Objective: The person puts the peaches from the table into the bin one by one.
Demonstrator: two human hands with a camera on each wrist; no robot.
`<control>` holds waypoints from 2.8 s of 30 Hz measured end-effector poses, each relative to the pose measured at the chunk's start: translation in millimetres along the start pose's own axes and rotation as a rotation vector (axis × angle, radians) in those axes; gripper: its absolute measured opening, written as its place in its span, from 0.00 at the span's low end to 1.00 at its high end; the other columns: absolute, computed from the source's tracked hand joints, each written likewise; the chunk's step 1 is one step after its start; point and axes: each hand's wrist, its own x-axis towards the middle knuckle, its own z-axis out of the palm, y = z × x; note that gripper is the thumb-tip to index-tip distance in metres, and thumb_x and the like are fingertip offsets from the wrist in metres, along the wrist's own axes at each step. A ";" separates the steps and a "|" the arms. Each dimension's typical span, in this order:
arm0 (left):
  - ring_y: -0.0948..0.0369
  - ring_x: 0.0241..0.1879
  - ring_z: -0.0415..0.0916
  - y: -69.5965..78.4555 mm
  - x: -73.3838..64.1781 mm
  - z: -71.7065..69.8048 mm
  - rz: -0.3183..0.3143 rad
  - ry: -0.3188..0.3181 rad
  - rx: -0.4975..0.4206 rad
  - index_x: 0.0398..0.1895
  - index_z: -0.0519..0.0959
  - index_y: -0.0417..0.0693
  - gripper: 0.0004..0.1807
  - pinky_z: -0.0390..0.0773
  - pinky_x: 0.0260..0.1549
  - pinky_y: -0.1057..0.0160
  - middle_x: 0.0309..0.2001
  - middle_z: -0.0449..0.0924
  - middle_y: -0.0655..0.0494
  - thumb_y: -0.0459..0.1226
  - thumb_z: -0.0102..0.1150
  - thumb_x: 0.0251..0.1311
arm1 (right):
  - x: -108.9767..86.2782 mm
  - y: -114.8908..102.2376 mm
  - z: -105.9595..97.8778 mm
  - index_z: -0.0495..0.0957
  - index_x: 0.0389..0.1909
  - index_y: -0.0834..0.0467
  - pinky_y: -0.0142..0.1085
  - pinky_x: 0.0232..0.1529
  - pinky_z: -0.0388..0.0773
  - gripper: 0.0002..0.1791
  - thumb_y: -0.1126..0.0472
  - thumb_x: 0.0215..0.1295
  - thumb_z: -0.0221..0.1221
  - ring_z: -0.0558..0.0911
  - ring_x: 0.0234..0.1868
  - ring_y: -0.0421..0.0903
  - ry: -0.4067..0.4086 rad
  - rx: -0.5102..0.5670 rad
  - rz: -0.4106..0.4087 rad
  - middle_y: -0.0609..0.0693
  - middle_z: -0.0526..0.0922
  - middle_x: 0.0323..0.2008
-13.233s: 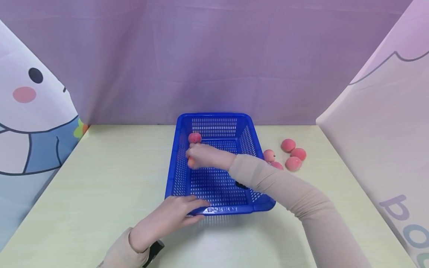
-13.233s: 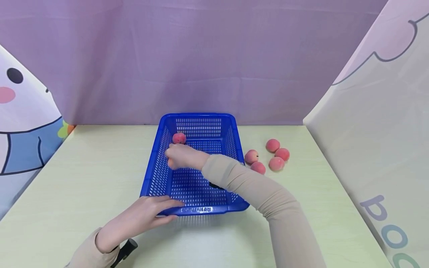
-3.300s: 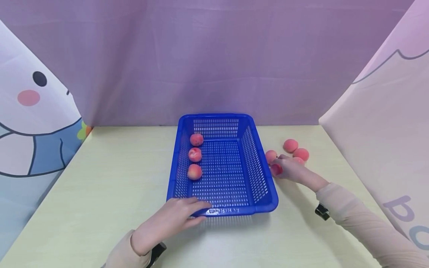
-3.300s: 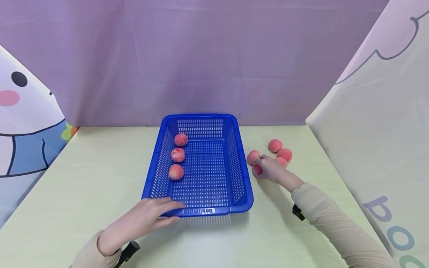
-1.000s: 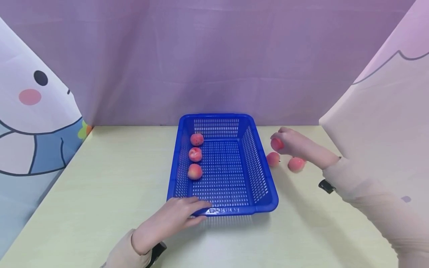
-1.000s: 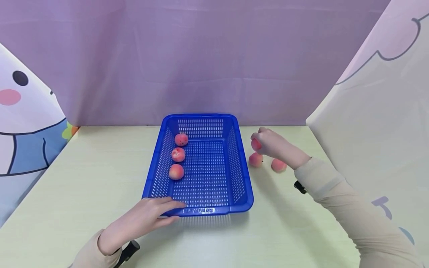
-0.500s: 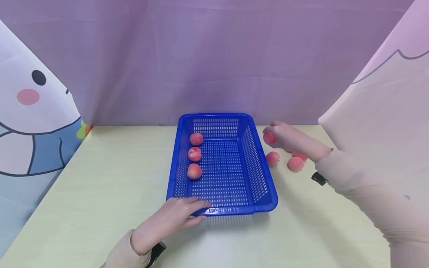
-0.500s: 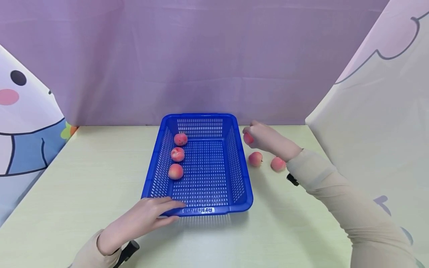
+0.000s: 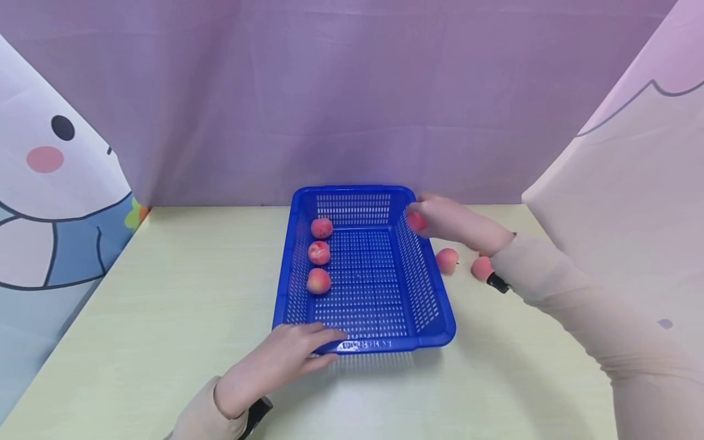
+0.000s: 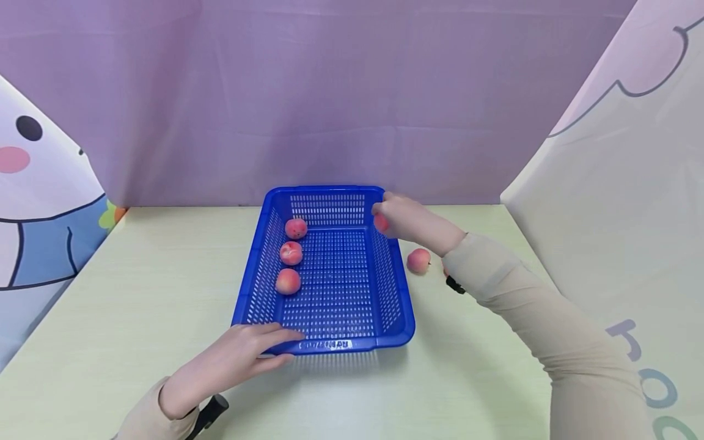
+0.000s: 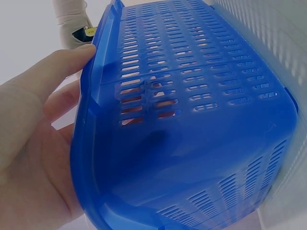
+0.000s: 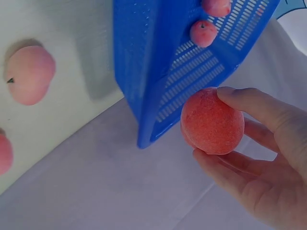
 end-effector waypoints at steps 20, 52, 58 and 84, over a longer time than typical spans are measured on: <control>0.64 0.29 0.77 0.2 1.0 -1.0 0.001 -0.001 0.019 0.42 0.78 0.49 0.13 0.75 0.26 0.70 0.32 0.80 0.58 0.41 0.58 0.53 | 29.7 -38.0 0.5 0.78 0.38 0.61 0.39 0.34 0.75 0.13 0.68 0.48 0.60 0.74 0.37 0.52 -0.065 -0.084 -0.089 0.58 0.76 0.35; 0.66 0.28 0.77 -1.1 -1.1 -0.9 0.021 0.021 0.014 0.42 0.78 0.49 0.13 0.74 0.26 0.72 0.32 0.80 0.59 0.40 0.59 0.52 | 59.7 -99.8 18.4 0.76 0.47 0.58 0.33 0.44 0.73 0.18 0.64 0.53 0.61 0.74 0.41 0.47 -0.177 -0.050 -0.217 0.55 0.77 0.41; 0.66 0.28 0.77 -1.2 -0.8 -0.2 0.020 0.022 0.009 0.42 0.78 0.48 0.13 0.74 0.25 0.72 0.32 0.80 0.59 0.40 0.59 0.52 | 63.5 -108.4 24.7 0.75 0.48 0.57 0.33 0.48 0.71 0.19 0.62 0.53 0.62 0.75 0.47 0.47 -0.166 0.020 -0.247 0.54 0.78 0.45; 0.65 0.28 0.77 0.1 0.0 -2.4 0.017 0.014 0.009 0.42 0.78 0.48 0.13 0.74 0.26 0.71 0.32 0.79 0.59 0.40 0.58 0.53 | 66.1 -132.1 51.8 0.77 0.45 0.58 0.31 0.50 0.68 0.16 0.61 0.53 0.61 0.73 0.44 0.44 -0.192 0.068 -0.340 0.52 0.75 0.43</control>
